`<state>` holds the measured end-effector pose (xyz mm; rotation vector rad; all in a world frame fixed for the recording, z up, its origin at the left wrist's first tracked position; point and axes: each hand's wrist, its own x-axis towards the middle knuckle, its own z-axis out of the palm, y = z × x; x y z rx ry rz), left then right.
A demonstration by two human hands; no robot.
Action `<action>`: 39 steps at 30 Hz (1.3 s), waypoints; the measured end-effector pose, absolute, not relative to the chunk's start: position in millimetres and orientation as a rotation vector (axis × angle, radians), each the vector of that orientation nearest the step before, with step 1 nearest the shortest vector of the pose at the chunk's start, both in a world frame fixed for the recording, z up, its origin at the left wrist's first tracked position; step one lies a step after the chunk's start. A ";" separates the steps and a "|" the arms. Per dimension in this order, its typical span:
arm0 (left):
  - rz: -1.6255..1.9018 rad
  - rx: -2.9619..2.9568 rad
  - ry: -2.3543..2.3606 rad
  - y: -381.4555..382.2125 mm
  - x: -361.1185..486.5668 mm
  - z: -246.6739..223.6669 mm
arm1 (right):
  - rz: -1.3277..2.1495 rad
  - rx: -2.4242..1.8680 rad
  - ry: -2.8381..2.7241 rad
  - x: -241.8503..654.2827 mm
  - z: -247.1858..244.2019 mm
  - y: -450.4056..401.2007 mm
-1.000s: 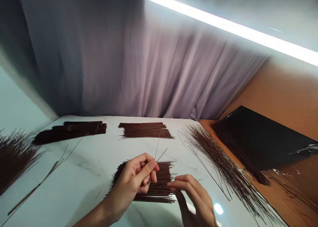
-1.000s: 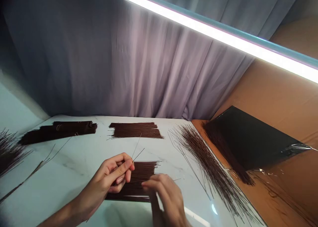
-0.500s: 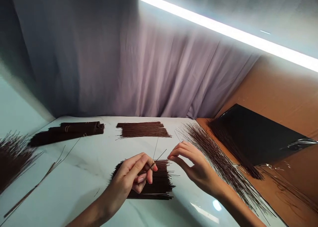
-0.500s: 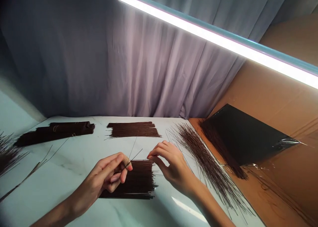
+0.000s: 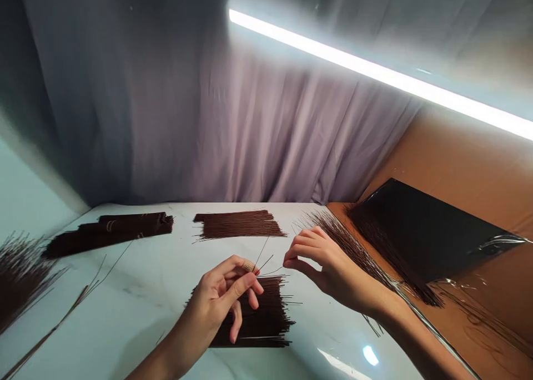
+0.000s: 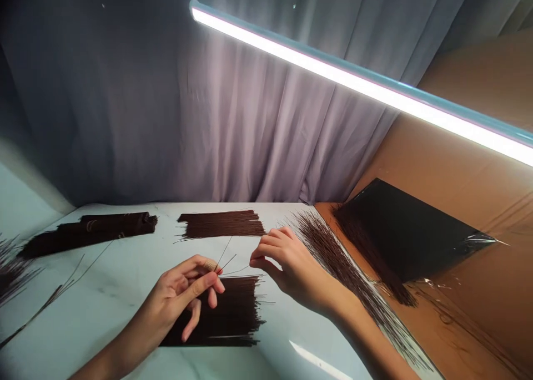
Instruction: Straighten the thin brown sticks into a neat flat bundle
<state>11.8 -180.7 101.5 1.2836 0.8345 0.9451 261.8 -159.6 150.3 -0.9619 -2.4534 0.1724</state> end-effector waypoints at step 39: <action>0.838 1.450 0.957 -146.9 29.8 76.1 | 0.136 -1.263 -1.523 266.0 64.8 -201.9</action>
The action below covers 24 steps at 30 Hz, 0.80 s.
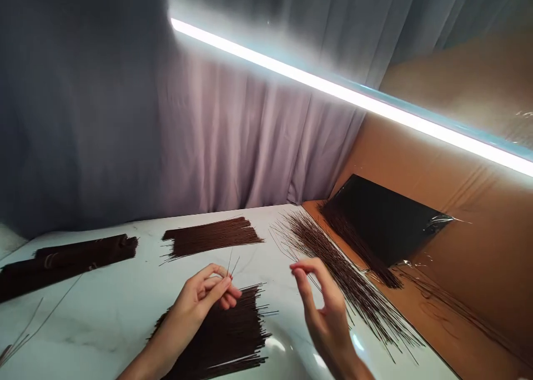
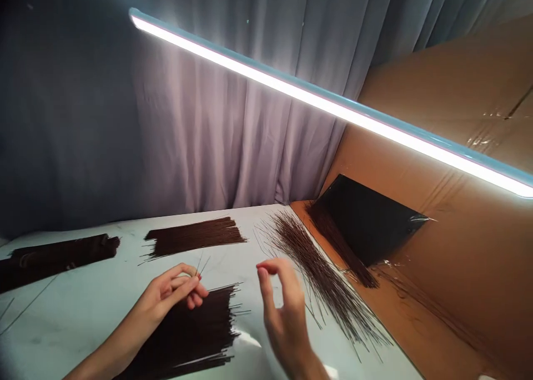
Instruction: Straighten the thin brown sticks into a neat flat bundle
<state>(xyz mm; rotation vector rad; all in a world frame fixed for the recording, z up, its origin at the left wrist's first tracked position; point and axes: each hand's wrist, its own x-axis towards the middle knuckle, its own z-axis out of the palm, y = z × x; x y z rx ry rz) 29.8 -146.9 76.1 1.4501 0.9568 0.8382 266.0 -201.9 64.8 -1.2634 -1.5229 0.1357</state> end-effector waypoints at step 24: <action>0.851 2.447 1.371 4.9 -14.9 28.6 | -0.645 -1.923 -1.539 382.2 40.0 -196.5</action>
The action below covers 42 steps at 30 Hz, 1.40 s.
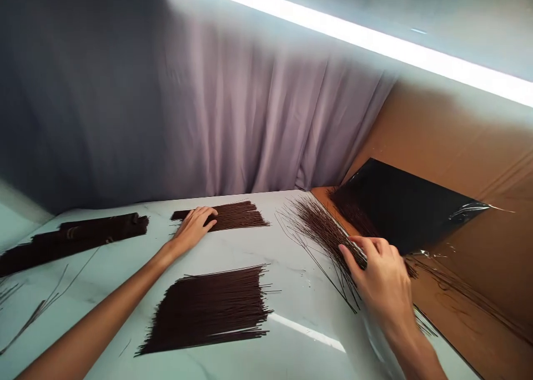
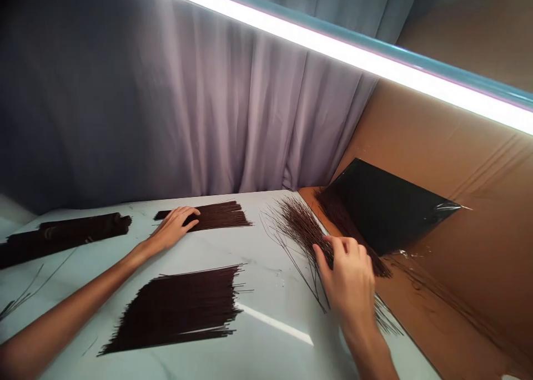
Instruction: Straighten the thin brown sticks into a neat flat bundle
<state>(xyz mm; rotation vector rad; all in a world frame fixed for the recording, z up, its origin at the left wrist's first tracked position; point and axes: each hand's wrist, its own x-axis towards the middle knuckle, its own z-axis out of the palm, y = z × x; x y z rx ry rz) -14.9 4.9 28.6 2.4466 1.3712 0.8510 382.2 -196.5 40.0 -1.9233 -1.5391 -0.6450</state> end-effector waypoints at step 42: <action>0.508 2.465 0.830 -157.8 36.7 102.2 | -0.339 -0.998 -2.173 250.8 37.3 -188.4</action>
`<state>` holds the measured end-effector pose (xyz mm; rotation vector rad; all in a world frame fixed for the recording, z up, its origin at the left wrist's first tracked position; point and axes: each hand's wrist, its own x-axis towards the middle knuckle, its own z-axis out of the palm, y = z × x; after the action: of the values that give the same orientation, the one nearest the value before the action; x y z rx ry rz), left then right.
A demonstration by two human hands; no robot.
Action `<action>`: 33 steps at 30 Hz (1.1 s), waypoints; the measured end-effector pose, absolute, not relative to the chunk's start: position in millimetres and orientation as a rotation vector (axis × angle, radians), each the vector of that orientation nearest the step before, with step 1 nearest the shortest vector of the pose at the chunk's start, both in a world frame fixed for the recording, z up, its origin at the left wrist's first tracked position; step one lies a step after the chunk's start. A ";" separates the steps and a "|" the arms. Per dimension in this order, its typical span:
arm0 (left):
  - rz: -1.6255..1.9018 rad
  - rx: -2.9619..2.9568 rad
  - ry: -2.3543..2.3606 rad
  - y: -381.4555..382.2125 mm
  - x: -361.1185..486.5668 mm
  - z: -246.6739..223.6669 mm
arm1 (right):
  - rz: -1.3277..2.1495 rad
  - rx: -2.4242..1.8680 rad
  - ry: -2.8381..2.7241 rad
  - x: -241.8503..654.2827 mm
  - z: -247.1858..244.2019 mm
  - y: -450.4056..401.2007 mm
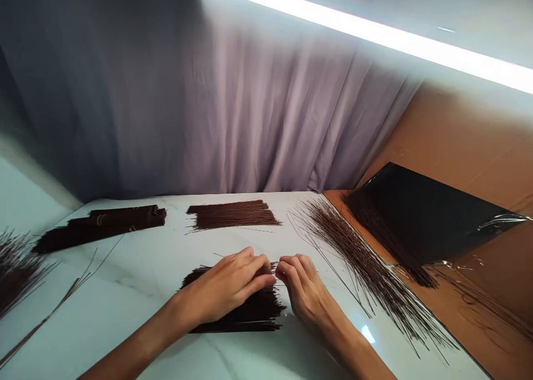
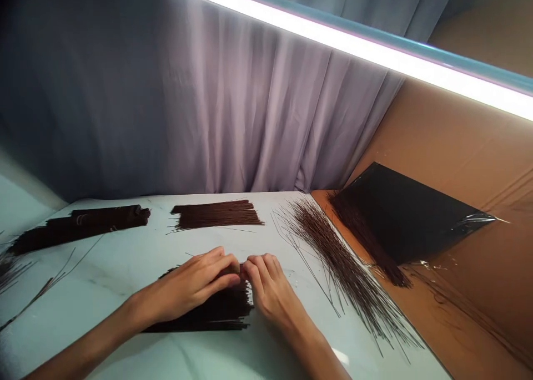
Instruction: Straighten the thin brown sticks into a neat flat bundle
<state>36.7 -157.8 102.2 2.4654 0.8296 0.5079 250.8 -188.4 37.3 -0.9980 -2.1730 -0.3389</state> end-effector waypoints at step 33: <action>0.760 1.381 0.887 -160.9 46.6 78.2 | -0.008 -1.213 -1.886 238.2 11.1 -215.7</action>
<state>46.6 -160.9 78.2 1.3806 0.8866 0.7605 238.2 -215.7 11.1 -1.2126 -1.8860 -0.0081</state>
